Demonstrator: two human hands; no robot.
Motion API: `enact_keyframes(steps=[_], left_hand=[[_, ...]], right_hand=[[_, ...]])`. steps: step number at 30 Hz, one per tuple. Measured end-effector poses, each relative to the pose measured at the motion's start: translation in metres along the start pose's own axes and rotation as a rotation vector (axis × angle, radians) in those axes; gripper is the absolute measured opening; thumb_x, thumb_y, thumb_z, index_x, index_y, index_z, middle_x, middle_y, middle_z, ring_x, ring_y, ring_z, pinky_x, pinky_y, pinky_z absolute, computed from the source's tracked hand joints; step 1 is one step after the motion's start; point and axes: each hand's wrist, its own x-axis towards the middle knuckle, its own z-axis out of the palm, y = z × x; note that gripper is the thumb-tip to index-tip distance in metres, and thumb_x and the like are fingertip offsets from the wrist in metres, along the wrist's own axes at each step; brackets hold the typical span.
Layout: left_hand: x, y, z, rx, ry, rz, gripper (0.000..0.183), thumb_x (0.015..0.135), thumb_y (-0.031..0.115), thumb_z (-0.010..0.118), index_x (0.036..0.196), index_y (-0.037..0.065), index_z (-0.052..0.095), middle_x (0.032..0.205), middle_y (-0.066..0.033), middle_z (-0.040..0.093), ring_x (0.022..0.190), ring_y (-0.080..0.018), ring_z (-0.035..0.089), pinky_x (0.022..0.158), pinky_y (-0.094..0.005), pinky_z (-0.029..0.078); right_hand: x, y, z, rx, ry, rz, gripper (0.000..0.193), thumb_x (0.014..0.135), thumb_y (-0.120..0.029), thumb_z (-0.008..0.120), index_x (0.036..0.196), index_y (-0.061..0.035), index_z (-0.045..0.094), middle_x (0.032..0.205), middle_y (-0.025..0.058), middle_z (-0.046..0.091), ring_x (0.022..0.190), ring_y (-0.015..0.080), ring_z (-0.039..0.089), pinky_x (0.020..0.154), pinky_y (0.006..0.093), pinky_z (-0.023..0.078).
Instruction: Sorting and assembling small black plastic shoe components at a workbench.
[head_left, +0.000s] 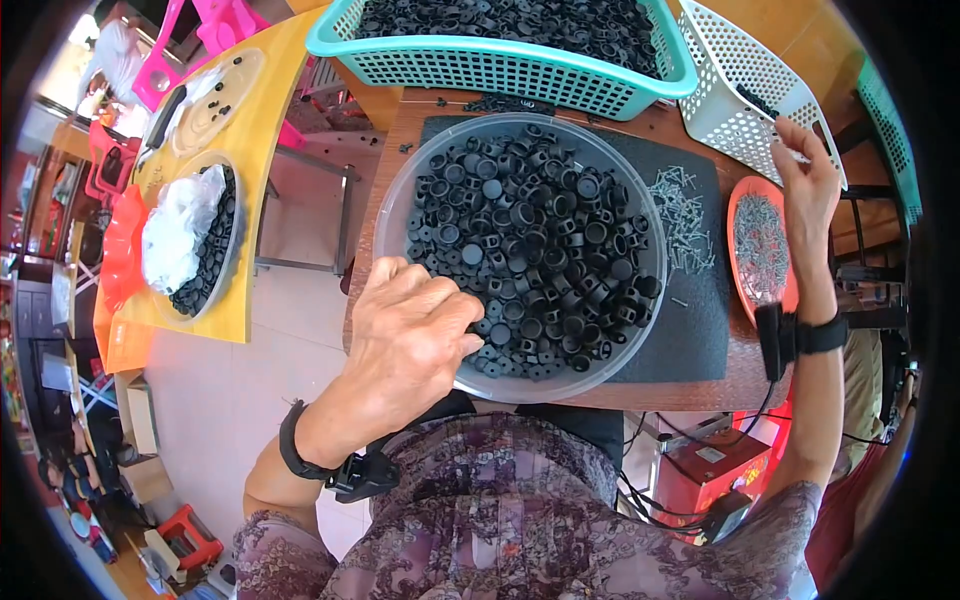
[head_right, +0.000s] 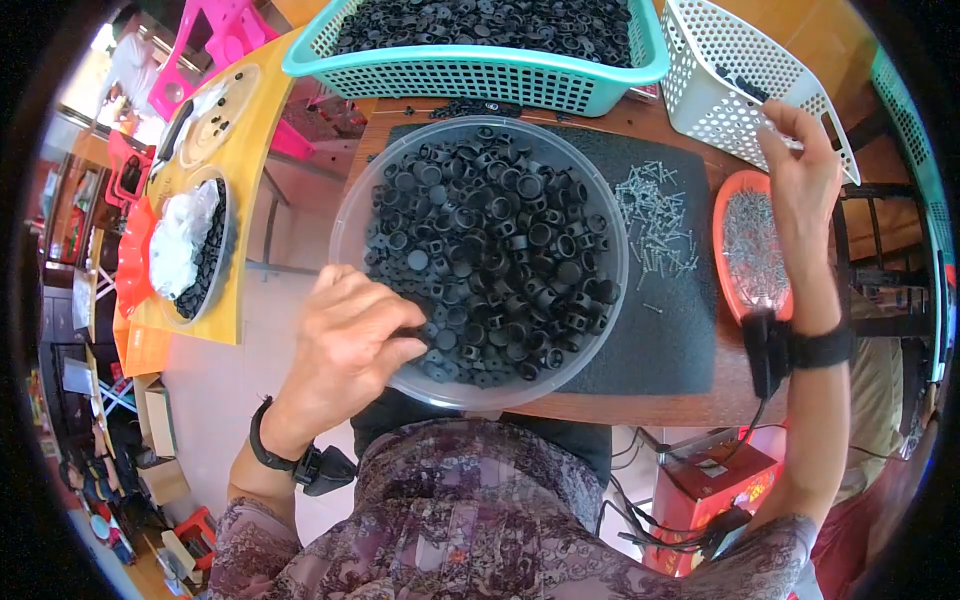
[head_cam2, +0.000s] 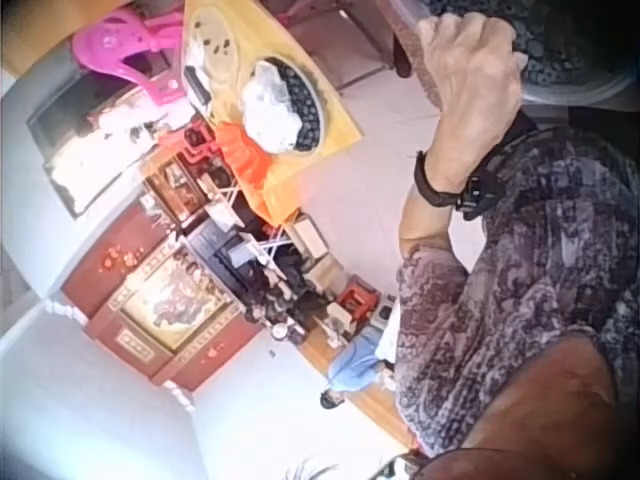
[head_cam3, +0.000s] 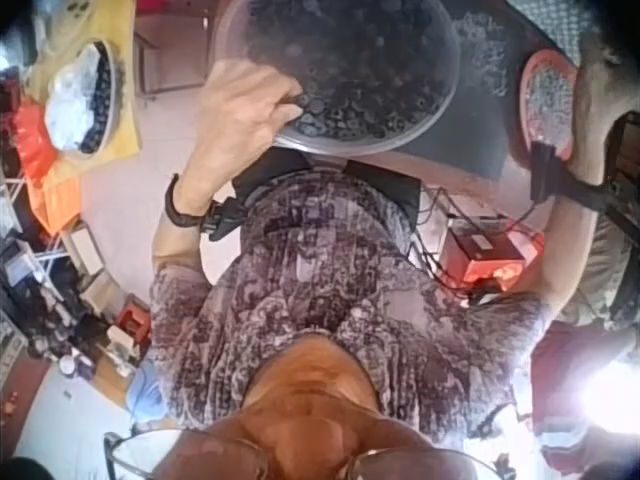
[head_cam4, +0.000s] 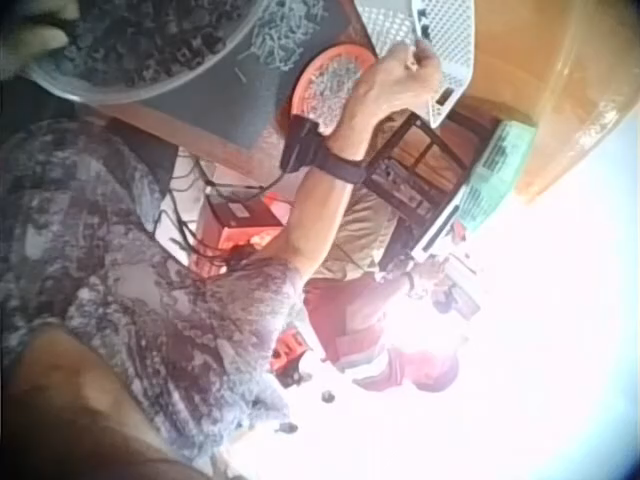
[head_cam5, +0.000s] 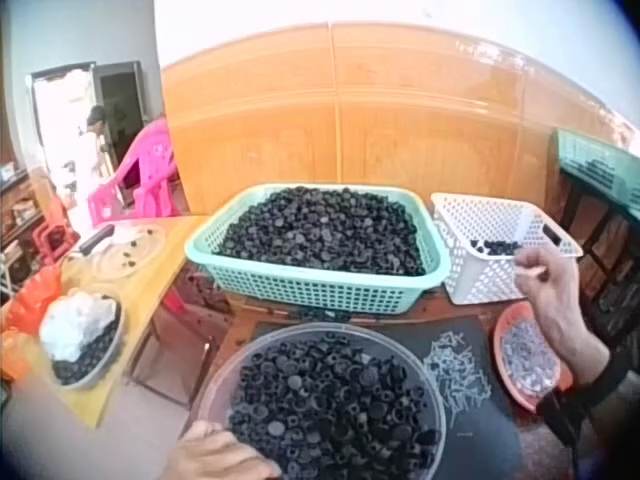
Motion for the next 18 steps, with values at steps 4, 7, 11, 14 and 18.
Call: enact_keyframes(steps=[4,7,11,14,18], left_hand=[[0.001,0.000,0.003,0.105,-0.033,0.023,0.024,0.058,0.004,0.074,0.078,0.006,0.060,0.072,-0.0048,0.057,0.071,-0.0233,0.052,0.074,-0.0357,0.036],[0.005,0.001,0.007,0.148,-0.064,0.061,0.024,0.058,0.004,0.073,0.078,0.006,0.060,0.073,-0.0046,0.058,0.072,-0.0233,0.052,0.074,-0.0361,0.036],[0.007,-0.008,0.013,0.060,-0.011,0.083,0.019,0.059,0.002,0.069,0.069,0.007,0.054,0.065,-0.0046,0.051,0.067,-0.0229,0.048,0.072,-0.0357,0.034],[0.007,-0.017,0.009,-0.044,-0.084,0.034,0.017,0.059,0.000,0.069,0.071,0.005,0.058,0.066,-0.0054,0.055,0.068,-0.0245,0.051,0.073,-0.0347,0.037],[0.011,-0.016,0.009,-0.021,-0.098,0.062,0.015,0.060,0.000,0.068,0.071,0.004,0.058,0.067,-0.0061,0.056,0.070,-0.0248,0.051,0.073,-0.0357,0.037]], right_hand=[[-0.040,-0.032,-0.006,0.185,-0.089,0.020,0.022,0.082,-0.002,0.059,0.103,-0.0001,0.065,0.095,0.0075,0.067,0.087,0.0127,0.060,0.080,0.0254,0.046],[-0.062,-0.042,-0.012,0.244,-0.134,0.043,0.018,0.083,0.001,0.059,0.100,0.0006,0.065,0.094,0.0048,0.067,0.088,0.0108,0.059,0.081,0.0240,0.045],[-0.087,-0.064,-0.015,0.283,-0.157,-0.031,0.015,0.083,0.002,0.059,0.097,-0.0007,0.065,0.094,0.0025,0.065,0.079,0.0097,0.055,0.070,0.0230,0.043],[-0.102,-0.087,-0.022,0.375,-0.184,-0.013,0.014,0.081,0.005,0.060,0.094,-0.0001,0.065,0.092,0.0046,0.065,0.078,0.0113,0.056,0.070,0.0245,0.044],[-0.115,-0.100,-0.030,0.320,-0.193,-0.217,0.019,0.074,0.012,0.062,0.090,0.0008,0.064,0.089,0.0096,0.065,0.076,0.0195,0.058,0.067,0.0282,0.046]])
